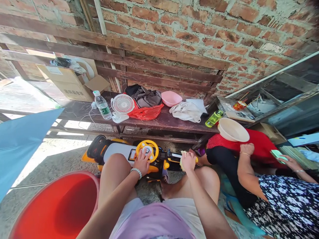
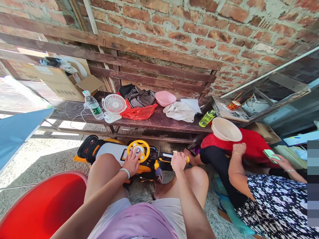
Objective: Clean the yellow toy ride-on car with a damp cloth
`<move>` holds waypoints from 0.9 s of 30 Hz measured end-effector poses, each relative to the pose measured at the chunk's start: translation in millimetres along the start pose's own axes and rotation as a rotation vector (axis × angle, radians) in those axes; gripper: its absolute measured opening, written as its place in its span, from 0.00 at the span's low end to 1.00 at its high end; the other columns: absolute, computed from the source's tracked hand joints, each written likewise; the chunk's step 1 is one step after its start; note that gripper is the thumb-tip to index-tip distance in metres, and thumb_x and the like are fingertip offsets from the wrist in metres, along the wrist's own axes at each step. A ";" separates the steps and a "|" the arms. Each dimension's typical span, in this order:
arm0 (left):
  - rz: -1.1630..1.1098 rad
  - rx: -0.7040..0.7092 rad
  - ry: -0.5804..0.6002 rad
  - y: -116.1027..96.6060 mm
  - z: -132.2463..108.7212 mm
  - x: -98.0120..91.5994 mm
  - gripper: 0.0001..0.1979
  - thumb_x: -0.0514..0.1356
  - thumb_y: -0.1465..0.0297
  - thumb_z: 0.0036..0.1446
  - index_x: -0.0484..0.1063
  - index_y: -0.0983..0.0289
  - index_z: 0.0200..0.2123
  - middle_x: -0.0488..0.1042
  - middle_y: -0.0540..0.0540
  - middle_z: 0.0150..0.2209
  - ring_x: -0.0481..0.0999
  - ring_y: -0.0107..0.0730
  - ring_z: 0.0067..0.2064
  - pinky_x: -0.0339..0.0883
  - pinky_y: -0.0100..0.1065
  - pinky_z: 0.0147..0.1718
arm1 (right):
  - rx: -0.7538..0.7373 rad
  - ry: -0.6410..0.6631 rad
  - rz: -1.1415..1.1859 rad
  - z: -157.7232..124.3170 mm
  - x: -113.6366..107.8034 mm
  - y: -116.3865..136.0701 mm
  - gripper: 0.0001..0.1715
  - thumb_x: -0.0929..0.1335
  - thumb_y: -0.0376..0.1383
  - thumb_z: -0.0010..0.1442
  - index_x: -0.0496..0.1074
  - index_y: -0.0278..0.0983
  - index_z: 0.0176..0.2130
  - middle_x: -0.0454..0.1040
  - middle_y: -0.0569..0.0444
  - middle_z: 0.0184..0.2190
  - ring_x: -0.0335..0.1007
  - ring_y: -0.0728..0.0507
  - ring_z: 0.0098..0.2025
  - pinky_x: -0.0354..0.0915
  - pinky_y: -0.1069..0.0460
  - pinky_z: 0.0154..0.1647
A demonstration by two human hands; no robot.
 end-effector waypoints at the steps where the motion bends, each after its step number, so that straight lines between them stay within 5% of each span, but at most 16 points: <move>1: 0.004 -0.003 0.003 0.0 -0.1 0.1 0.36 0.54 0.70 0.71 0.58 0.61 0.80 0.43 0.61 0.84 0.40 0.63 0.84 0.56 0.63 0.75 | -0.029 -0.027 0.061 -9.5 4.0 8.1 0.25 0.61 0.43 0.75 0.83 0.35 0.51 0.76 0.36 0.60 0.69 0.32 0.59 0.63 0.41 0.62; 6: 0.011 0.008 -0.002 -0.2 0.1 0.5 0.36 0.55 0.71 0.71 0.58 0.60 0.80 0.43 0.60 0.84 0.40 0.64 0.83 0.58 0.62 0.75 | -0.174 -0.096 0.359 -52.1 19.6 29.8 0.24 0.61 0.47 0.73 0.81 0.37 0.46 0.77 0.39 0.57 0.70 0.34 0.58 0.66 0.42 0.63; 12: -0.001 0.000 0.006 -0.5 -0.3 0.7 0.36 0.55 0.71 0.71 0.57 0.60 0.80 0.43 0.61 0.84 0.41 0.63 0.83 0.57 0.62 0.75 | 0.283 -0.118 0.346 -37.4 9.2 -53.9 0.30 0.53 0.43 0.73 0.78 0.34 0.46 0.81 0.35 0.43 0.76 0.31 0.48 0.72 0.41 0.51; 14: 0.000 0.003 0.002 -1.1 -0.1 0.2 0.36 0.54 0.71 0.72 0.57 0.59 0.80 0.43 0.60 0.84 0.41 0.63 0.83 0.58 0.61 0.75 | 0.332 -0.100 0.289 -34.5 5.6 -61.9 0.32 0.52 0.41 0.74 0.78 0.30 0.49 0.81 0.32 0.46 0.76 0.29 0.50 0.72 0.40 0.51; 17: 0.019 -0.004 0.010 -0.4 0.5 0.9 0.36 0.54 0.70 0.72 0.55 0.58 0.81 0.41 0.58 0.84 0.40 0.62 0.84 0.60 0.61 0.73 | 0.283 -0.044 0.217 -44.0 14.1 -36.7 0.27 0.61 0.42 0.71 0.79 0.30 0.54 0.77 0.30 0.59 0.76 0.28 0.57 0.71 0.41 0.56; 22: 0.049 -0.006 0.024 0.0 1.3 1.9 0.36 0.53 0.68 0.73 0.54 0.56 0.81 0.40 0.56 0.84 0.39 0.60 0.84 0.62 0.59 0.73 | -0.053 0.184 -0.016 -77.7 50.2 49.0 0.31 0.61 0.38 0.74 0.69 0.36 0.71 0.69 0.37 0.70 0.73 0.35 0.65 0.69 0.47 0.62; 27: 0.037 -0.006 0.018 2.1 2.1 5.1 0.36 0.53 0.68 0.73 0.54 0.56 0.81 0.41 0.57 0.84 0.40 0.60 0.84 0.61 0.60 0.73 | -0.146 0.275 -0.165 -81.6 46.3 46.3 0.33 0.60 0.37 0.76 0.63 0.42 0.75 0.65 0.40 0.72 0.75 0.37 0.63 0.70 0.47 0.59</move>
Point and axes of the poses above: each hand's wrist, its own z-axis towards the middle knuckle, its own x-axis out of the palm, y = z × x, the point moved 10 cm from there along z, towards the middle knuckle
